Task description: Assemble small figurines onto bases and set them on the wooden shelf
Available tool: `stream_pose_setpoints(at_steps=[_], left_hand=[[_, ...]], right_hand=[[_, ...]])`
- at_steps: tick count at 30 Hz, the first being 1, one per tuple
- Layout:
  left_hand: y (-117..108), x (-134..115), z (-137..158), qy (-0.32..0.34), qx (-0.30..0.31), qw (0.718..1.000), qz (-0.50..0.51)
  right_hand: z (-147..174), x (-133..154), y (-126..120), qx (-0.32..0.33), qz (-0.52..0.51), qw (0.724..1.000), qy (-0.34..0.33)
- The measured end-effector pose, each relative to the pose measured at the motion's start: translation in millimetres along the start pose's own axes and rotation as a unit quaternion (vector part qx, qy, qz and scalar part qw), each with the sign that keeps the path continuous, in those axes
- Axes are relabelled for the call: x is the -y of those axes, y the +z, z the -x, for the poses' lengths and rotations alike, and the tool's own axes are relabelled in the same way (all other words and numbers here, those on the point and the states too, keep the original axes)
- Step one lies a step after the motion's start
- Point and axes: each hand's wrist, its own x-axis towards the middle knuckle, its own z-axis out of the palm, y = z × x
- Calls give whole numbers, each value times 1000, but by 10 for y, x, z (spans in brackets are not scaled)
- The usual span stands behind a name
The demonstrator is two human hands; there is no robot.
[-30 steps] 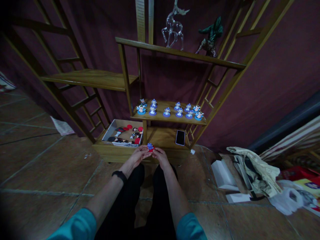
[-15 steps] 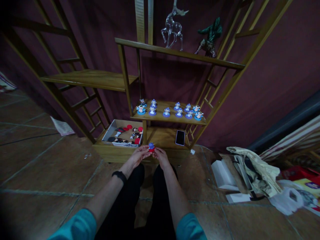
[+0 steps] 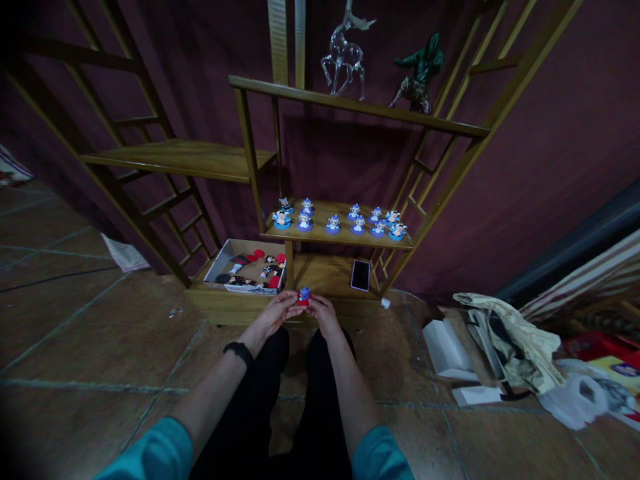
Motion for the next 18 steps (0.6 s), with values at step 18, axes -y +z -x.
stream_pose_setpoints(at_steps=[18], left_hand=[[-37, -7, -69, -26, -41, 999, -21]], right_hand=[[-5, 14, -17, 20, 6, 1000, 9]])
